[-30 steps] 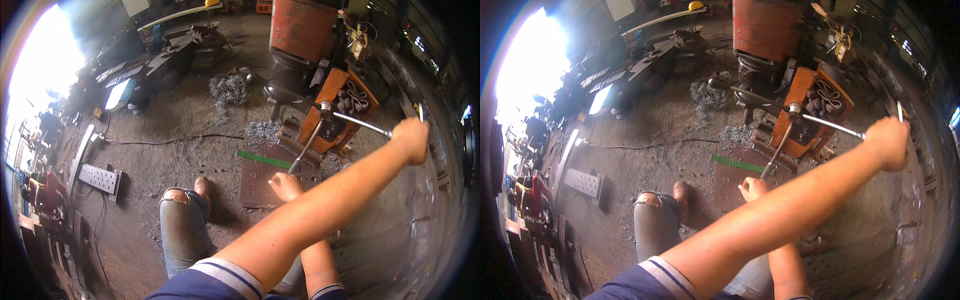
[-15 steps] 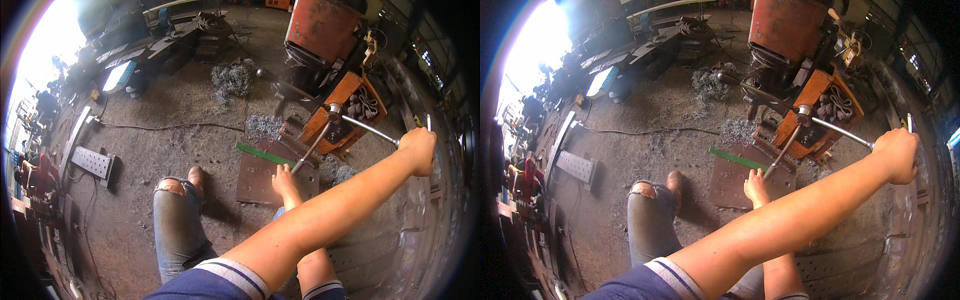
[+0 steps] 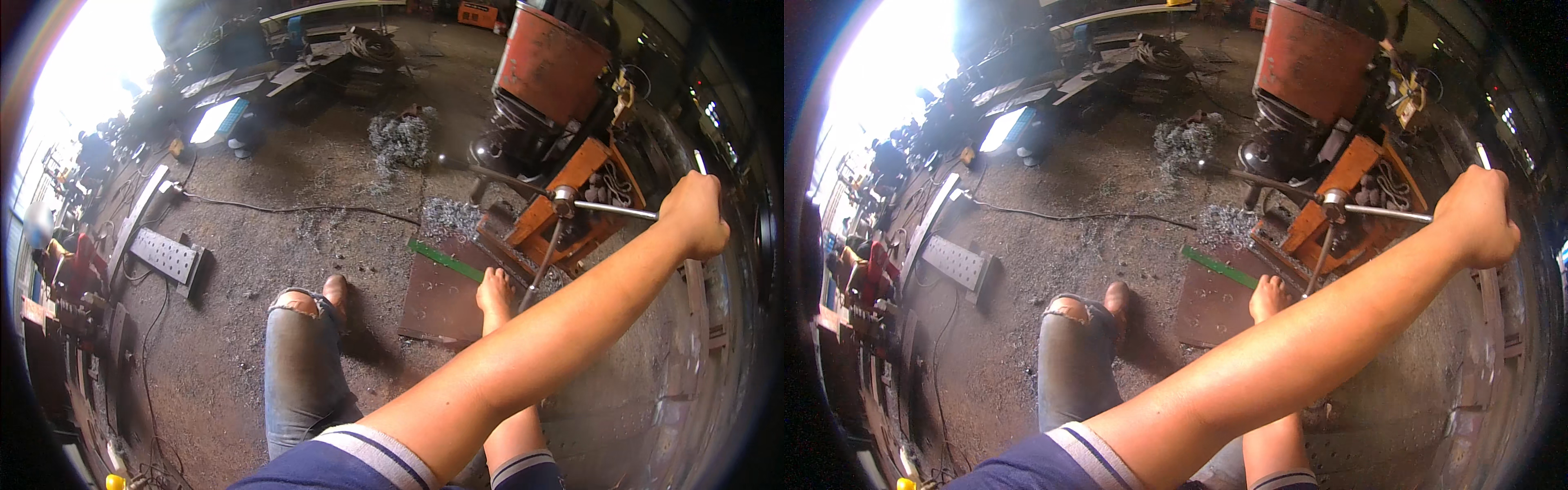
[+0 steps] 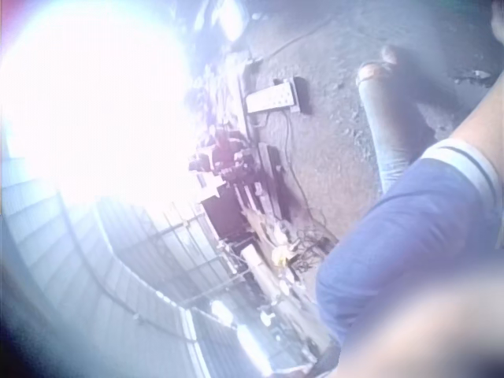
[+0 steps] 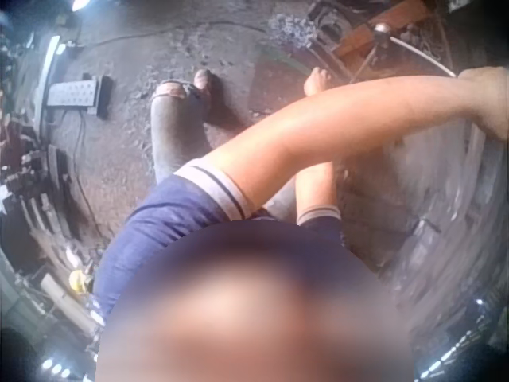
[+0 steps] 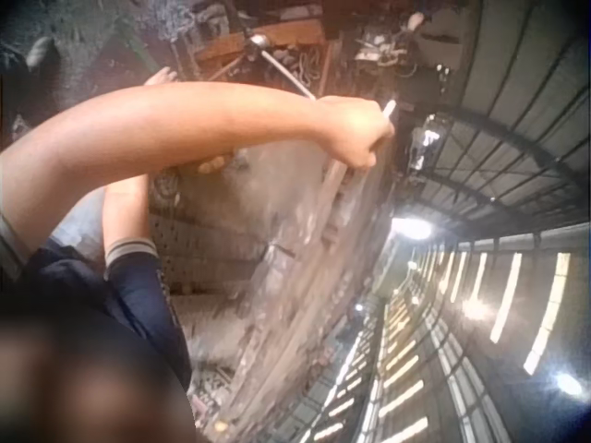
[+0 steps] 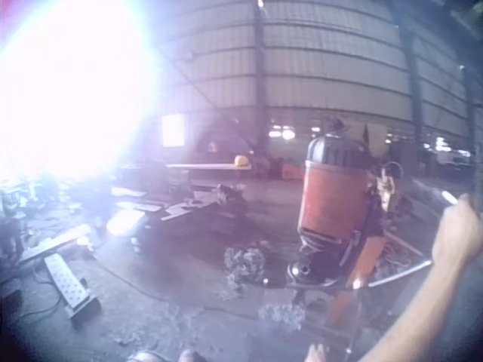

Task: The person operates a drill press to drill holes in a metal plate. They repeatedly lower the drill, apply coolant from a plastic bottle, and adjust the workpiece using a green ruler as a guide.

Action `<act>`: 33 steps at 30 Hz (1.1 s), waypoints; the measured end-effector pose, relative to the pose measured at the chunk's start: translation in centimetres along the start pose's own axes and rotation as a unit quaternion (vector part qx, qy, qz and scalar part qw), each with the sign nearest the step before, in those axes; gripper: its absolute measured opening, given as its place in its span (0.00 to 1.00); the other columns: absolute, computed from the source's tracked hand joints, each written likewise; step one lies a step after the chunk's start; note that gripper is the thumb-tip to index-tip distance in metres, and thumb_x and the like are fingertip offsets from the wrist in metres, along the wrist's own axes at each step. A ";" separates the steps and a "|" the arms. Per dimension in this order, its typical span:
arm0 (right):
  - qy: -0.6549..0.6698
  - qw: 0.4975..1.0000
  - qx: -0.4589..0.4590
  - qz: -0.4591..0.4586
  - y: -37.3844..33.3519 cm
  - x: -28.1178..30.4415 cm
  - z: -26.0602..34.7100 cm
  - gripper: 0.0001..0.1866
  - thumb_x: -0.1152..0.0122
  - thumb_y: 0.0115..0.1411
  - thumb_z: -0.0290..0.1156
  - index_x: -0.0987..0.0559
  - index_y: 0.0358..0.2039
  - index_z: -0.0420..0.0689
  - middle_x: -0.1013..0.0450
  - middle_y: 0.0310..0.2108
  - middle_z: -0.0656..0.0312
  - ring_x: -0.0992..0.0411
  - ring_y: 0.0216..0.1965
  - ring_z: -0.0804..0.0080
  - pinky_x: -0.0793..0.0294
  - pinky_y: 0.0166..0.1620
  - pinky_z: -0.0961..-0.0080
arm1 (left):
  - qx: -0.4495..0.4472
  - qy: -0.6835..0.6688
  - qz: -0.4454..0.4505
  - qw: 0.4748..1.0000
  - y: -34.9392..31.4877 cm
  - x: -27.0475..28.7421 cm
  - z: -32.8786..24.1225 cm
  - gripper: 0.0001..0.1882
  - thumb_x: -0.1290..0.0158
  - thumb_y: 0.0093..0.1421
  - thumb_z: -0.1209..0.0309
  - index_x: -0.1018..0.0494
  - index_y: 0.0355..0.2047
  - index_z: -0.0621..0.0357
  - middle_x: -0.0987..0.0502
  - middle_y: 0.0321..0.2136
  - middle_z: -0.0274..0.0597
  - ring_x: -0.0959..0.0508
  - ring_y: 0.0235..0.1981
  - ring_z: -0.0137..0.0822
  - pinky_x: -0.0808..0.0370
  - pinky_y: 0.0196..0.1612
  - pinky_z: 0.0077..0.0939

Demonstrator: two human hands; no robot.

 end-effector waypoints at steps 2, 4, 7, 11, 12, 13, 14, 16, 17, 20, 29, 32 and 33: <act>-0.013 1.000 0.001 -0.008 0.2 -0.7 -0.7 0.20 0.57 0.67 0.28 0.27 0.57 0.38 0.30 0.59 0.39 0.34 0.62 0.35 0.33 0.62 0.38 | 0.005 -0.023 -0.014 1.000 0.1 0.9 -0.1 0.09 0.43 0.47 0.77 0.20 0.30 0.69 0.18 0.35 0.61 0.17 0.42 0.56 0.19 0.48 0.42; -0.032 0.998 0.055 -0.022 -0.3 -0.8 -0.3 0.21 0.55 0.67 0.32 0.26 0.56 0.38 0.27 0.54 0.39 0.32 0.59 0.36 0.33 0.61 0.39 | 0.018 -0.026 -0.010 0.999 0.2 1.4 0.1 0.08 0.44 0.47 0.79 0.19 0.29 0.68 0.17 0.34 0.61 0.16 0.42 0.56 0.19 0.48 0.42; -0.020 0.995 0.089 -0.040 -1.4 0.6 0.6 0.23 0.49 0.65 0.42 0.22 0.50 0.37 0.22 0.45 0.40 0.26 0.52 0.37 0.30 0.56 0.41 | 0.021 -0.058 -0.016 0.998 0.5 2.3 0.0 0.09 0.43 0.47 0.77 0.19 0.29 0.70 0.17 0.33 0.62 0.16 0.40 0.57 0.18 0.46 0.41; 0.096 0.994 0.046 -0.017 -3.0 4.2 3.9 0.27 0.43 0.63 0.49 0.21 0.48 0.36 0.22 0.41 0.39 0.23 0.48 0.38 0.26 0.53 0.46 | 0.017 -0.048 -0.027 0.998 0.7 3.3 -0.4 0.09 0.44 0.48 0.78 0.19 0.29 0.70 0.17 0.34 0.61 0.16 0.40 0.56 0.18 0.47 0.42; 0.105 0.994 0.032 0.011 -3.2 4.8 5.0 0.26 0.43 0.63 0.46 0.24 0.51 0.36 0.23 0.45 0.38 0.25 0.51 0.38 0.26 0.55 0.48 | 0.020 -0.050 -0.026 0.998 0.7 3.4 -0.4 0.09 0.44 0.47 0.78 0.19 0.28 0.69 0.17 0.34 0.61 0.16 0.41 0.56 0.18 0.47 0.42; 0.097 0.994 0.012 0.056 -3.4 4.8 6.0 0.26 0.43 0.63 0.43 0.26 0.54 0.36 0.24 0.49 0.36 0.26 0.54 0.39 0.27 0.57 0.49 | 0.028 -0.053 -0.020 0.998 0.7 3.4 -0.3 0.08 0.45 0.47 0.79 0.19 0.28 0.69 0.17 0.34 0.60 0.16 0.41 0.56 0.18 0.47 0.42; 0.096 0.989 -0.014 0.109 -3.8 4.5 6.5 0.26 0.43 0.64 0.40 0.28 0.57 0.36 0.26 0.52 0.35 0.27 0.57 0.39 0.28 0.59 0.51 | 0.028 -0.050 -0.024 0.998 0.7 3.6 -0.3 0.09 0.44 0.47 0.79 0.19 0.29 0.69 0.17 0.34 0.60 0.16 0.41 0.56 0.18 0.48 0.41; 0.086 0.994 0.010 0.071 -3.9 5.7 8.8 0.23 0.42 0.62 0.39 0.29 0.51 0.34 0.21 0.40 0.35 0.22 0.46 0.35 0.23 0.51 0.50 | 0.037 -0.047 -0.021 0.998 0.8 3.6 -0.1 0.09 0.44 0.48 0.78 0.18 0.29 0.69 0.17 0.35 0.61 0.16 0.42 0.55 0.18 0.48 0.41; 0.121 0.990 0.041 0.053 -3.9 6.2 10.0 0.21 0.43 0.63 0.38 0.29 0.49 0.35 0.20 0.39 0.37 0.20 0.41 0.38 0.21 0.46 0.50 | 0.033 -0.048 -0.016 0.998 0.8 3.5 -0.1 0.09 0.44 0.48 0.78 0.18 0.30 0.69 0.17 0.35 0.61 0.16 0.42 0.56 0.18 0.49 0.41; 0.268 0.943 -0.005 0.199 -4.2 3.4 9.8 0.12 0.48 0.68 0.34 0.29 0.45 0.39 0.19 0.36 0.46 0.19 0.31 0.53 0.20 0.34 0.55 | 0.033 -0.050 -0.014 0.998 1.1 3.4 0.2 0.11 0.43 0.48 0.78 0.18 0.31 0.71 0.17 0.37 0.63 0.16 0.43 0.56 0.18 0.50 0.40; 0.294 0.871 -0.016 0.393 -4.7 -1.0 12.0 0.15 0.46 0.70 0.35 0.30 0.52 0.41 0.25 0.29 0.57 0.28 0.19 0.71 0.27 0.24 0.68 | 0.043 -0.043 -0.024 0.998 1.8 2.8 1.0 0.10 0.42 0.48 0.78 0.19 0.30 0.73 0.18 0.39 0.65 0.16 0.45 0.57 0.18 0.50 0.40; 0.391 0.808 -0.074 0.435 -4.4 -0.8 9.9 0.12 0.44 0.71 0.37 0.28 0.48 0.45 0.27 0.27 0.63 0.33 0.18 0.77 0.30 0.21 0.71 | 0.039 -0.032 -0.012 0.999 2.0 2.6 1.0 0.10 0.42 0.48 0.77 0.20 0.30 0.74 0.18 0.38 0.65 0.16 0.43 0.57 0.18 0.50 0.40; 0.458 0.818 -0.067 0.341 -2.5 0.8 9.1 0.10 0.44 0.71 0.36 0.28 0.47 0.45 0.27 0.27 0.63 0.33 0.18 0.79 0.31 0.20 0.74 | 0.026 -0.026 0.004 0.999 2.0 2.3 0.8 0.11 0.42 0.48 0.77 0.20 0.30 0.75 0.18 0.38 0.66 0.16 0.43 0.57 0.18 0.50 0.40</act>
Point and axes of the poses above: each hand's wrist, its own y-axis towards the middle knuckle, its own x-axis out of the back of the hand, z = x × y, the point moved 10 cm from there along y, towards the middle knuckle
